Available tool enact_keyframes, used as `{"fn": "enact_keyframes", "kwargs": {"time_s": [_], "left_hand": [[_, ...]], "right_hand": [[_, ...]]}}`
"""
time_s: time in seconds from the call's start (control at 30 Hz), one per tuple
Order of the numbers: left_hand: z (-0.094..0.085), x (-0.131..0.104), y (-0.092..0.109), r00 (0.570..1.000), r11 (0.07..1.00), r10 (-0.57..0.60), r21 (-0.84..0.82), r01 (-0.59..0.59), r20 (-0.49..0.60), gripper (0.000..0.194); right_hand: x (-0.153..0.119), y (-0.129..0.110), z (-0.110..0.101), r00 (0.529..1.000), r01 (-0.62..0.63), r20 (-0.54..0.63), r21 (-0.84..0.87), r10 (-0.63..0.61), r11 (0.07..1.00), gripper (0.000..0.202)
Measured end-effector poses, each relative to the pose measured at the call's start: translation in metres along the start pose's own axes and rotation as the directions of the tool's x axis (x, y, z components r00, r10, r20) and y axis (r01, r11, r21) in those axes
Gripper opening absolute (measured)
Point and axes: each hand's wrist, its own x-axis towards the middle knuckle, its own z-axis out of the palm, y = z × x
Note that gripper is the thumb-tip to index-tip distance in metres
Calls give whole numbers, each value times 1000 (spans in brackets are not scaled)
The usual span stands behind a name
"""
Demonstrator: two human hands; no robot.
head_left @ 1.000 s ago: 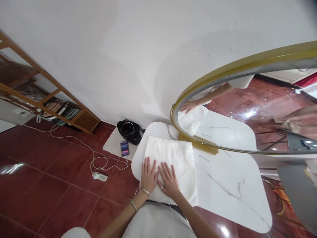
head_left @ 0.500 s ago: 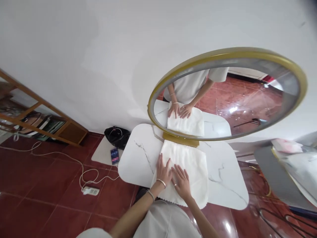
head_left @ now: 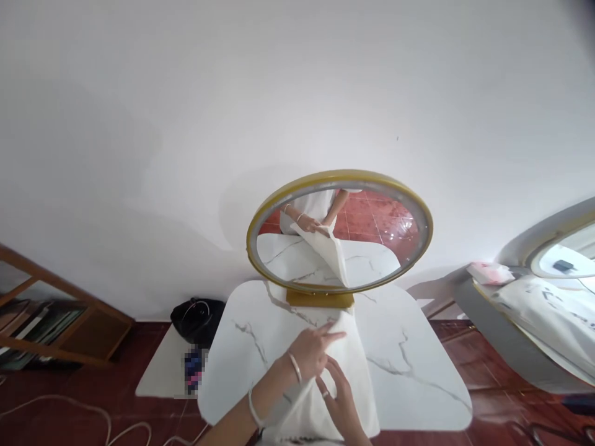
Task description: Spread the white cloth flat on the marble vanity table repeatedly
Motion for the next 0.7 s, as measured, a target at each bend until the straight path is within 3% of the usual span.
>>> {"fn": "enact_keyframes", "kwargs": {"time_s": [0.1,0.23,0.3,0.37,0.43,0.5,0.57,0.63,0.67,0.7], "left_hand": [[-63,-4,42,977,967,214,140,-212,2,78],[-167,1,73,918,919,348,266,-292,-191,72],[-217,14,75,862,921,356,291,-259,-361,61],[-259,33,68,771,934,336,299,-196,-541,52],[-289,55,53,729,972,213,218,-90,-650,47],[-303,74,33,756,994,39,101,37,-653,40],[-301,88,13,750,985,-71,73,156,-657,34],[-288,96,-1,666,966,-31,150,213,-745,31],[-280,99,-4,623,957,44,212,199,-781,32],[-273,100,-6,608,947,134,282,154,-783,34]], "right_hand": [[24,-25,-23,961,-21,-275,-89,-4,996,41],[102,-59,-57,851,94,-481,-257,-212,962,56],[159,-80,-79,806,109,-537,-279,-249,954,62],[217,-104,-106,765,80,-605,-250,-220,965,70],[269,-128,-135,738,136,-639,-174,-217,975,64],[307,-147,-158,732,271,-619,-119,-285,955,52],[330,-158,-169,660,276,-655,-245,-368,930,43],[342,-161,-169,618,260,-597,-459,-512,849,37],[344,-161,-165,627,269,-521,-553,-579,788,37],[346,-160,-162,653,293,-431,-615,-623,732,38]]}}
